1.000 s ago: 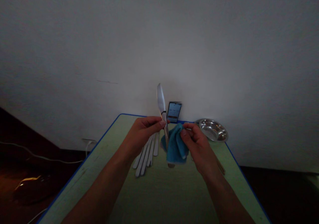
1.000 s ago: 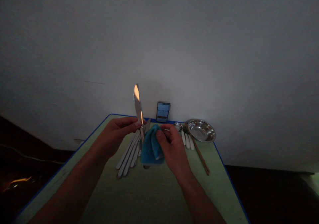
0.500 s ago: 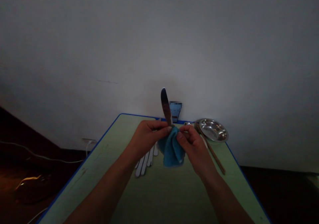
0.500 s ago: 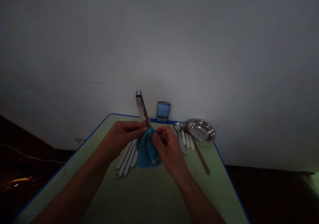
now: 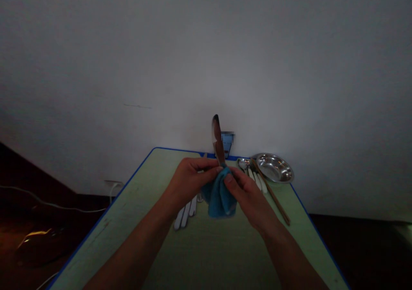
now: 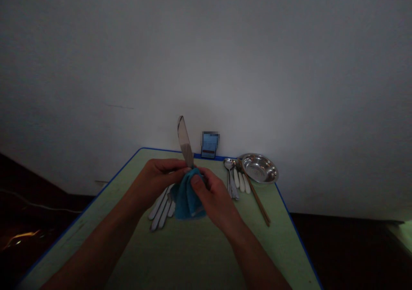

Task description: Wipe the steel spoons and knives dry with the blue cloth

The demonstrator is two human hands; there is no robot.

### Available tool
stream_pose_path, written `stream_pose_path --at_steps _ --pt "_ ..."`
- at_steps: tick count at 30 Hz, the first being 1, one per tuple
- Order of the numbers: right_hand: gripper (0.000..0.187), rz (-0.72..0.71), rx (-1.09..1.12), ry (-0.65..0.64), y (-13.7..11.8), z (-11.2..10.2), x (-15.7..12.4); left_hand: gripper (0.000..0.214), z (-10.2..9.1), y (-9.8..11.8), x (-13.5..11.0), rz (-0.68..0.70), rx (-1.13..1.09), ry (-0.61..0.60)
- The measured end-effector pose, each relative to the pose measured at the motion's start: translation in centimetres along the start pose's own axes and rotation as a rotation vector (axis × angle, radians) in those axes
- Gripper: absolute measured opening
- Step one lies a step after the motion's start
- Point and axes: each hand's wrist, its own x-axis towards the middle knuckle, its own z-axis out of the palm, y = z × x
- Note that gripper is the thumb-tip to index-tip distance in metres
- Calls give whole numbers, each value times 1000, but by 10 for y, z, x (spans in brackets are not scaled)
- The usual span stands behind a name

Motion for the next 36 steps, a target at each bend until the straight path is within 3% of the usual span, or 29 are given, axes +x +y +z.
stream_pose_path --at_steps 4,11,36 --pt "31 -13 -81 -20 -4 0 -1 15 3 2 0 -25 -83 -8" --pt "30 -4 -165 20 -11 4 -8 9 5 5 0 79 -27 47" --pt "34 -40 -339 34 -10 8 -9 4 1 13 -3 -22 -154 145"
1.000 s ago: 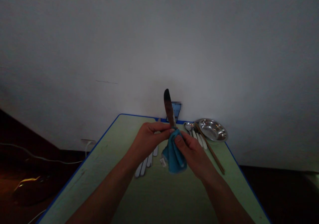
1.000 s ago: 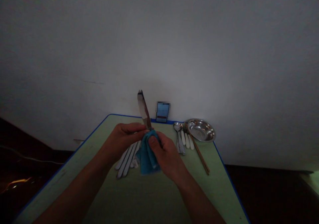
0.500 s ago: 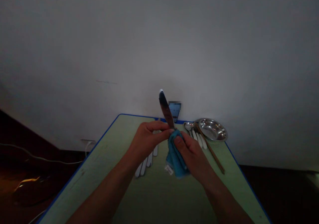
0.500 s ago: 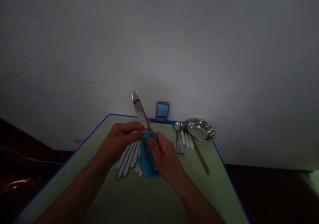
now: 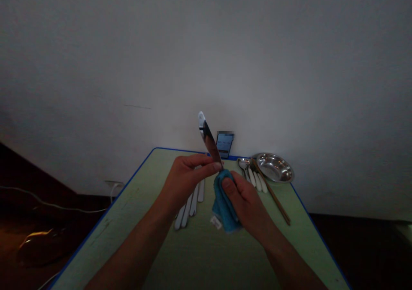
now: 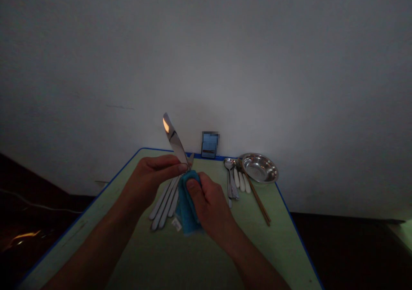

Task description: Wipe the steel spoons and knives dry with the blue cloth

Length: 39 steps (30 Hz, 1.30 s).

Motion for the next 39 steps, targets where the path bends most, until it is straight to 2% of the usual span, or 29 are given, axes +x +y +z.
stream_pose_path --at_steps 21,26,39 --pt "34 3 2 -27 -1 2 -4 5 -6 -1 1 54 -13 11" --pt "35 -12 -5 -22 0 2 -4 1 -7 1 1 47 -5 41" --pt "35 -6 2 -40 -2 3 -4 8 -12 -2 3 44 36 155"
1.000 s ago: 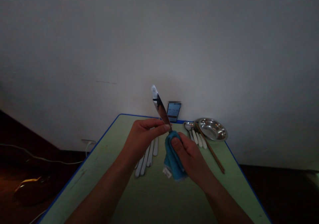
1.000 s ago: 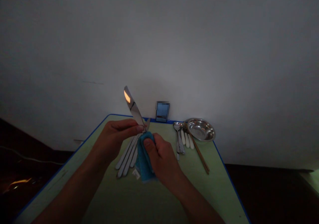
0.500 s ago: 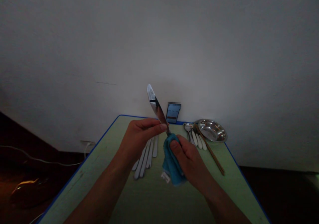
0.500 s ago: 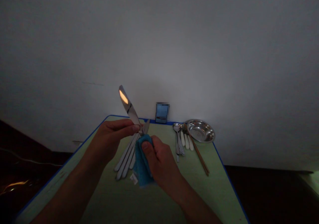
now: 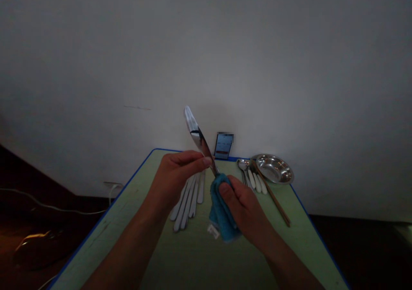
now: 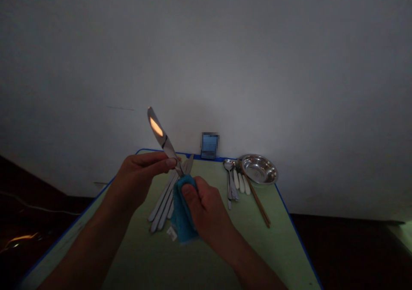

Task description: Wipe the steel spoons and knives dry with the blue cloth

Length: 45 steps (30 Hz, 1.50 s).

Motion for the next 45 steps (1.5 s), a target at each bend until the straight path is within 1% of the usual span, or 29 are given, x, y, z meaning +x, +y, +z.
stream_pose_path --at_steps 5,10,22,34,41,45 --pt "34 9 17 -7 2 1 -1 8 -3 2 1 12 24 7" --pt "35 12 16 -5 2 1 -1 5 -4 2 2 22 -22 11" --pt "35 27 23 -17 2 1 -1 1 -6 4 4 34 -7 65" --pt "36 35 25 -28 0 0 -1 3 -9 3 7 51 -17 80" --pt "36 20 0 -19 2 1 -2 5 -10 1 7 70 -5 109" --pt "35 4 -50 -21 4 2 -2 3 -11 1 8 65 -13 137"
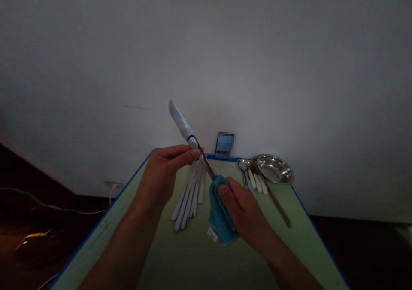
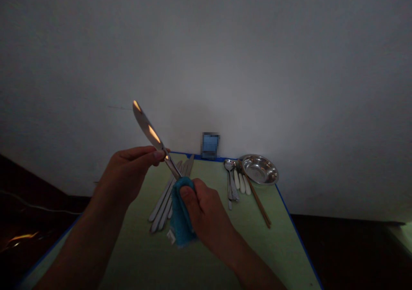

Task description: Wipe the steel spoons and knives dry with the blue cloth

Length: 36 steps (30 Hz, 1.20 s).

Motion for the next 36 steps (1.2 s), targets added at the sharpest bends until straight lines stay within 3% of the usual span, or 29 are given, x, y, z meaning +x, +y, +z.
stream_pose_path --at_steps 36 --pt "34 -84 -306 -29 -1 8 -3 8 0 -1 1 -9 -146 41"
